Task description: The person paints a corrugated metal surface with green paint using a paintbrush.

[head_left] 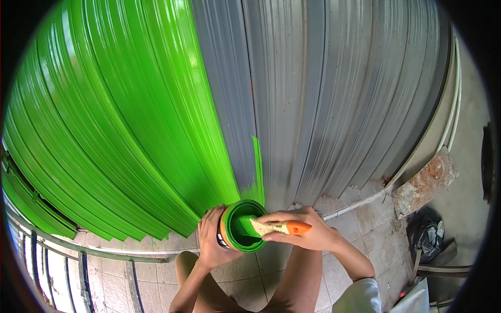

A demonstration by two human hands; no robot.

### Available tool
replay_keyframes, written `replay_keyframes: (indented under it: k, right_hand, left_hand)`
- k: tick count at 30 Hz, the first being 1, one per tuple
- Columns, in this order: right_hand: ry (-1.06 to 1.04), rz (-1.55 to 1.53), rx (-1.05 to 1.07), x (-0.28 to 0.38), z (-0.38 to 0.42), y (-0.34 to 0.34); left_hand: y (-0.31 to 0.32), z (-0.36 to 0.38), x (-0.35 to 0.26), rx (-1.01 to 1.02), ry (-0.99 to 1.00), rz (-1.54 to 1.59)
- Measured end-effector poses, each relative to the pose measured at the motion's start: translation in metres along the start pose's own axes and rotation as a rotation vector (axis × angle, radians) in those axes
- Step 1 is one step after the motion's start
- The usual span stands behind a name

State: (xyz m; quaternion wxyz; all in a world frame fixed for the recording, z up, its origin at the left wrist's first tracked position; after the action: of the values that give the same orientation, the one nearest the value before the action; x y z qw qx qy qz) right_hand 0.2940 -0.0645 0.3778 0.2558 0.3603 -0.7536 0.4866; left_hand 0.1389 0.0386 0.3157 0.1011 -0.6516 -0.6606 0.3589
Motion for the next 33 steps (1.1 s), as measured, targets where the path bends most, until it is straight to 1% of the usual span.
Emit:
replay_keyframes:
  k: [1, 4, 5, 8, 11, 13, 14, 15, 16, 17, 18, 19, 20, 22, 23, 24, 26, 27, 30, 33]
  right_hand:
    - [0.02, 0.018, 0.058, -0.002, 0.006, 0.003]
    - [-0.021, -0.098, 0.066, -0.018, 0.016, 0.015]
    - [0.041, -0.123, 0.122, -0.026, 0.018, 0.019]
    - [0.302, -0.491, 0.153, -0.056, 0.027, 0.036]
    - [0.3, -0.667, 0.016, -0.084, 0.042, 0.046]
    - [0.435, -0.741, -0.077, -0.111, 0.055, 0.06]
    - [0.503, -0.774, -0.125, -0.124, 0.059, 0.064]
    - [0.522, -0.805, -0.157, -0.133, 0.062, 0.069]
    - [0.497, -0.883, -0.183, -0.135, 0.065, 0.07]
    - [0.463, -0.959, -0.21, -0.137, 0.067, 0.07]
    - [0.431, -1.037, -0.232, -0.137, 0.067, 0.069]
    - [0.457, -1.069, -0.248, -0.133, 0.065, 0.069]
    - [0.439, -1.131, -0.258, -0.138, 0.064, 0.073]
    - [0.395, -1.244, -0.279, -0.157, 0.062, 0.08]
    - [0.396, -1.306, -0.34, -0.161, 0.061, 0.078]
    - [0.35, -1.272, -0.373, -0.163, 0.057, 0.077]
    - [0.268, -1.21, -0.43, -0.175, 0.052, 0.075]
    - [0.258, -1.202, -0.462, -0.18, 0.05, 0.075]
    - [0.28, -1.24, -0.453, -0.18, 0.039, 0.075]
    - [0.258, -1.198, -0.594, -0.176, 0.029, 0.053]
  left_hand:
    - [0.002, 0.003, 0.003, 0.008, -0.026, -0.004]
    - [0.011, 0.012, 0.01, 0.058, -0.087, -0.007]
    - [0.013, 0.015, 0.01, 0.074, -0.089, -0.019]
    - [0.017, 0.025, 0.017, 0.096, -0.112, -0.05]
    - [0.022, 0.034, 0.024, 0.081, -0.153, -0.059]
    - [0.027, 0.04, 0.025, 0.082, -0.171, -0.063]
    - [0.031, 0.043, 0.03, 0.056, -0.204, 0.003]
    - [0.035, 0.049, 0.036, 0.034, -0.242, 0.072]
    - [0.041, 0.053, 0.042, 0.008, -0.273, 0.139]
    - [0.046, 0.054, 0.048, -0.042, -0.288, 0.306]
    - [0.051, 0.055, 0.051, -0.037, -0.291, 0.306]
    - [0.054, 0.057, 0.053, -0.03, -0.295, 0.307]
    - [0.057, 0.057, 0.056, -0.027, -0.295, 0.312]
    - [0.063, 0.056, 0.058, -0.036, -0.288, 0.403]
    - [0.065, 0.054, 0.057, -0.05, -0.282, 0.465]
    - [0.066, 0.053, 0.058, -0.063, -0.281, 0.527]
    - [0.069, 0.051, 0.06, -0.065, -0.287, 0.546]
    - [0.072, 0.053, 0.063, -0.071, -0.293, 0.549]
    - [0.079, 0.051, 0.07, -0.115, -0.26, 0.552]
    - [0.084, 0.063, 0.077, -0.141, -0.251, 0.587]
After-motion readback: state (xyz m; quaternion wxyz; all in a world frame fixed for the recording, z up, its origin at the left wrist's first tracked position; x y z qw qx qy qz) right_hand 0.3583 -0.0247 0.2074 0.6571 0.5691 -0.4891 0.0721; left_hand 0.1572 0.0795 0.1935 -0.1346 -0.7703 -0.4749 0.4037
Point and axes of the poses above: each hand's wrist, its own z-axis away from the middle knuckle, its own y-axis out of the palm, x = y × z, the point moved 8 cm from there along -z, towards the middle knuckle, and after that the axes turned 7 degrees about y, right-handed, at the moved point
